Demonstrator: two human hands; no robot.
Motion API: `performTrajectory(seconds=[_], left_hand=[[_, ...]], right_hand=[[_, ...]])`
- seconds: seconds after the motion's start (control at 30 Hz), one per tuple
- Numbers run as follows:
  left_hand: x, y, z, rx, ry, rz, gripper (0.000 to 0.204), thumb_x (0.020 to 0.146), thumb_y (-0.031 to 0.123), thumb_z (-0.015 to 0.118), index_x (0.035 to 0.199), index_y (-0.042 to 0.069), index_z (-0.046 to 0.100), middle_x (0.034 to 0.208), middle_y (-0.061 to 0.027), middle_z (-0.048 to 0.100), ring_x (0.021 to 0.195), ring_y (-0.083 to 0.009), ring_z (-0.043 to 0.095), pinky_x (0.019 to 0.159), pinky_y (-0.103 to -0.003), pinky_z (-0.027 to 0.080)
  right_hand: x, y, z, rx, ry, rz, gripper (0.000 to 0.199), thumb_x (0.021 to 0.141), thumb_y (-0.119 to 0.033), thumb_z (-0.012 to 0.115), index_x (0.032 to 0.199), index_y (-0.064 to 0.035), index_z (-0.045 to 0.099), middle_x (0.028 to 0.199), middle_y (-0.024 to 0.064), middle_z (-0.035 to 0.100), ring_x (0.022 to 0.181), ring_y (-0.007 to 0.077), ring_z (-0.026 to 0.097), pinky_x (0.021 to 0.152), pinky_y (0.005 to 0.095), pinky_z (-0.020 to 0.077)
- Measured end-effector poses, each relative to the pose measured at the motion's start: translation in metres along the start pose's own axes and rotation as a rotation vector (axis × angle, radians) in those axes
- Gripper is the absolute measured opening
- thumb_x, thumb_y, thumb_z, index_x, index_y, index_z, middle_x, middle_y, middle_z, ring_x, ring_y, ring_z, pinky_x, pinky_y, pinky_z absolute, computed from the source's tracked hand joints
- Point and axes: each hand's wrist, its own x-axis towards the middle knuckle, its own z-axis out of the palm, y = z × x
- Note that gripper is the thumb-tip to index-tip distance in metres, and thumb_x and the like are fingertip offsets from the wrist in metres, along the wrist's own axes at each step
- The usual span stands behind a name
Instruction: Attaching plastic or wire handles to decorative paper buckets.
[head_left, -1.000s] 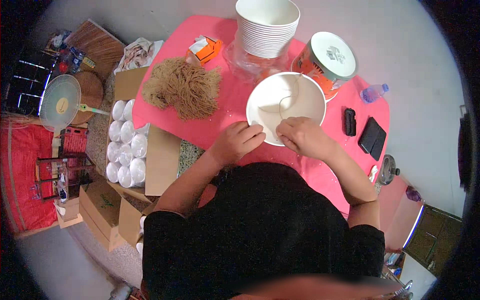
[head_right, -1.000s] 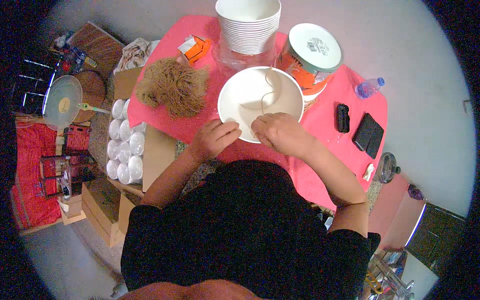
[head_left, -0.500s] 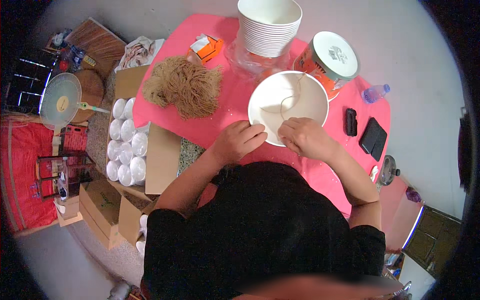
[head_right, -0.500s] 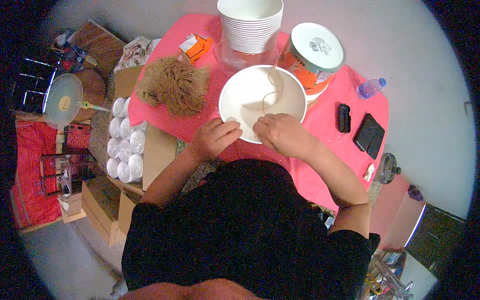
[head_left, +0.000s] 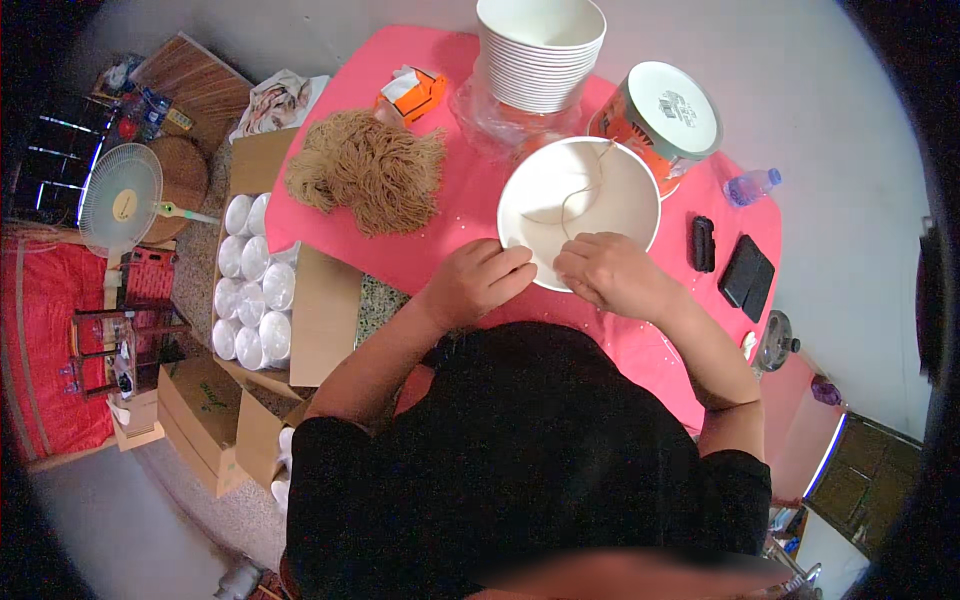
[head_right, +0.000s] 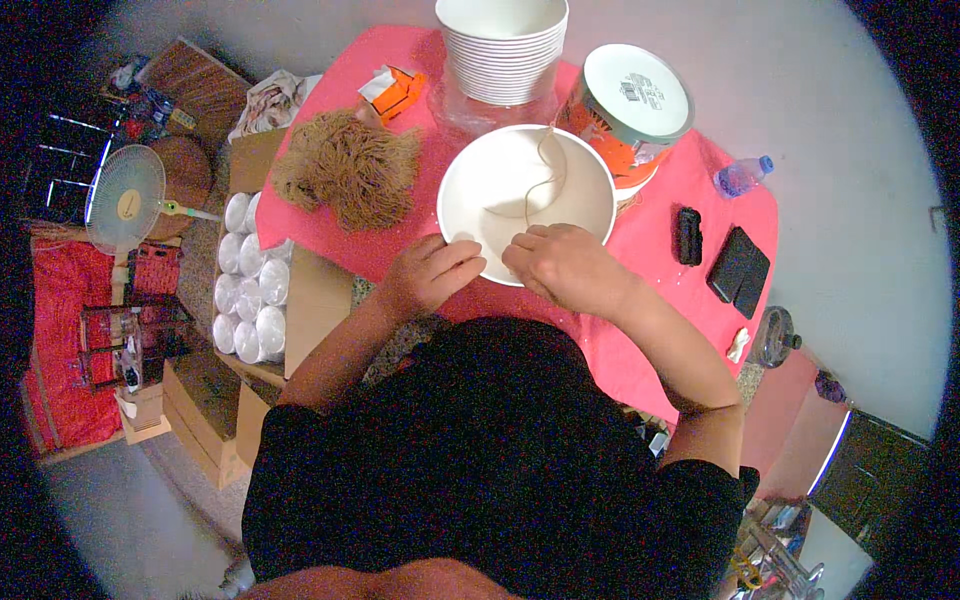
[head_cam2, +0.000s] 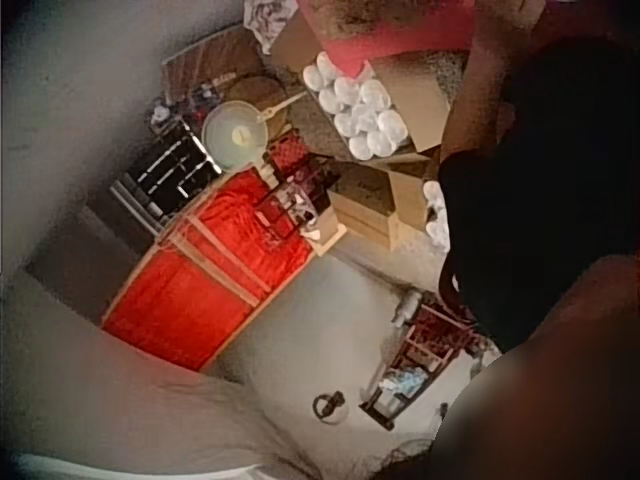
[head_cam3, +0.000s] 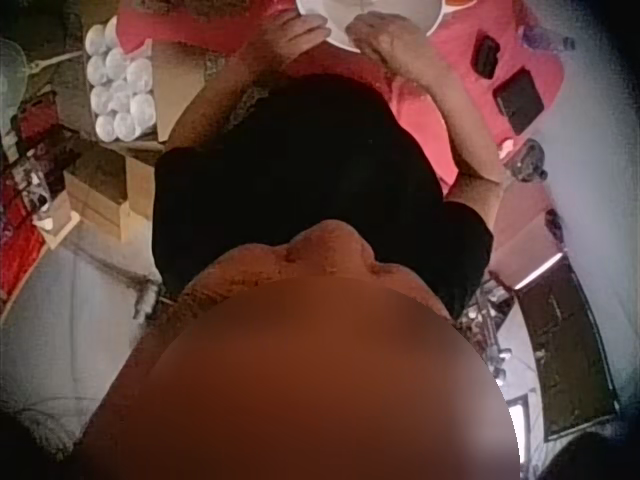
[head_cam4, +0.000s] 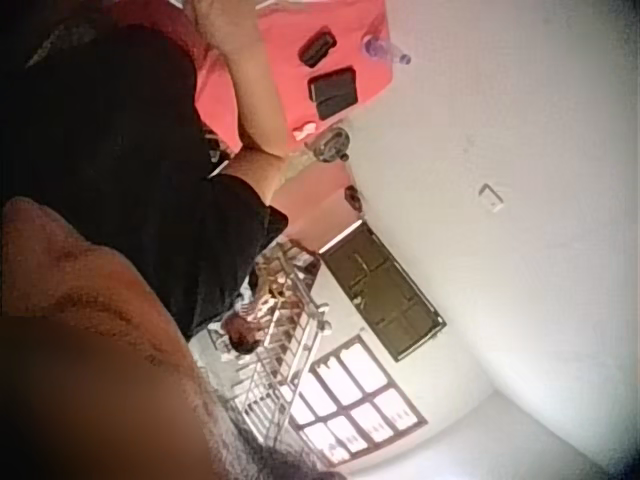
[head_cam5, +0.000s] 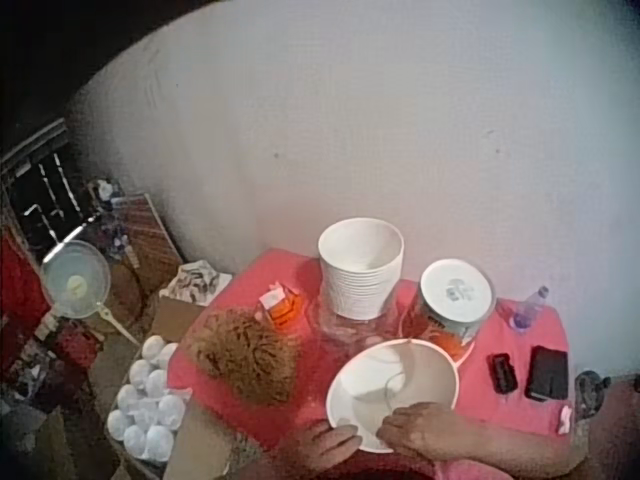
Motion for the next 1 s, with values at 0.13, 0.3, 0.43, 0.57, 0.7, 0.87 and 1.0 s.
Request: performTrajectory(seconds=[0.13, 0.3, 0.43, 0.57, 0.7, 0.87, 1.0], left_hand=[[0.0, -0.001, 0.001, -0.003, -0.023, -0.005, 0.025, 0.068, 0.013, 0.055, 0.092, 0.007, 0.059, 0.095, -0.0043, 0.056, 0.073, -0.0196, 0.055, 0.063, -0.031, 0.048], [-0.006, -0.01, 0.007, -0.02, -0.053, -0.052, 0.023, 0.07, 0.013, 0.055, 0.091, 0.007, 0.059, 0.097, -0.0051, 0.057, 0.077, -0.0206, 0.058, 0.067, -0.032, 0.049], [-0.011, -0.025, 0.018, -0.17, 0.003, -0.188, 0.018, 0.075, 0.008, 0.056, 0.092, 0.005, 0.06, 0.109, -0.0084, 0.056, 0.087, -0.0232, 0.06, 0.073, -0.033, 0.049], [-0.01, -0.035, 0.04, -0.309, 0.126, -0.415, 0.016, 0.078, 0.005, 0.058, 0.095, 0.003, 0.059, 0.118, -0.0133, 0.052, 0.094, -0.0269, 0.059, 0.079, -0.033, 0.049], [-0.013, -0.018, 0.065, -0.737, 0.508, -0.918, 0.018, 0.082, 0.001, 0.055, 0.1, 0.003, 0.057, 0.121, -0.0133, 0.051, 0.098, -0.0212, 0.059, 0.08, -0.032, 0.049], [-0.066, -0.014, 0.11, -0.744, 0.372, -0.974, 0.024, 0.082, 0.001, 0.057, 0.106, 0.0, 0.053, 0.098, -0.0084, 0.059, 0.089, -0.0168, 0.059, 0.072, -0.028, 0.053], [-0.042, -0.006, 0.102, -1.419, 0.524, -1.371, 0.015, 0.087, 0.008, 0.056, 0.1, 0.0, 0.055, 0.087, -0.0071, 0.06, 0.077, -0.0154, 0.059, 0.068, -0.028, 0.053]], right_hand=[[0.001, 0.001, 0.002, 0.013, -0.004, -0.014, 0.012, 0.075, -0.008, 0.058, 0.083, -0.0037, 0.05, 0.075, 0.0107, 0.05, 0.071, 0.0292, 0.054, 0.064, 0.0403, 0.0438], [-0.001, 0.003, -0.001, 0.214, -0.034, 0.04, 0.014, 0.074, -0.009, 0.062, 0.086, -0.0024, 0.056, 0.082, 0.0118, 0.055, 0.078, 0.03, 0.056, 0.069, 0.0391, 0.0457], [-0.001, 0.007, 0.013, 0.323, 0.023, 0.084, 0.02, 0.072, -0.003, 0.063, 0.091, -0.0004, 0.059, 0.089, 0.0128, 0.059, 0.081, 0.0282, 0.059, 0.068, 0.0342, 0.0489], [0.008, 0.013, 0.039, 0.516, 0.187, 0.289, 0.019, 0.071, -0.001, 0.062, 0.089, -0.0007, 0.06, 0.083, 0.013, 0.059, 0.073, 0.0272, 0.06, 0.064, 0.0349, 0.0494], [0.011, 0.029, 0.076, 0.556, 0.24, 0.44, 0.017, 0.072, -0.003, 0.063, 0.089, -0.0008, 0.061, 0.083, 0.0132, 0.06, 0.072, 0.0257, 0.061, 0.065, 0.0338, 0.0495], [0.026, 0.028, 0.1, 0.483, 0.307, 0.524, 0.014, 0.073, -0.006, 0.064, 0.086, -0.0024, 0.062, 0.084, 0.0119, 0.061, 0.072, 0.0267, 0.061, 0.064, 0.0335, 0.0491], [0.03, 0.03, 0.109, 0.489, 0.333, 0.493, 0.014, 0.073, -0.008, 0.065, 0.085, -0.0032, 0.062, 0.084, 0.0119, 0.061, 0.071, 0.0269, 0.061, 0.063, 0.0339, 0.049]])
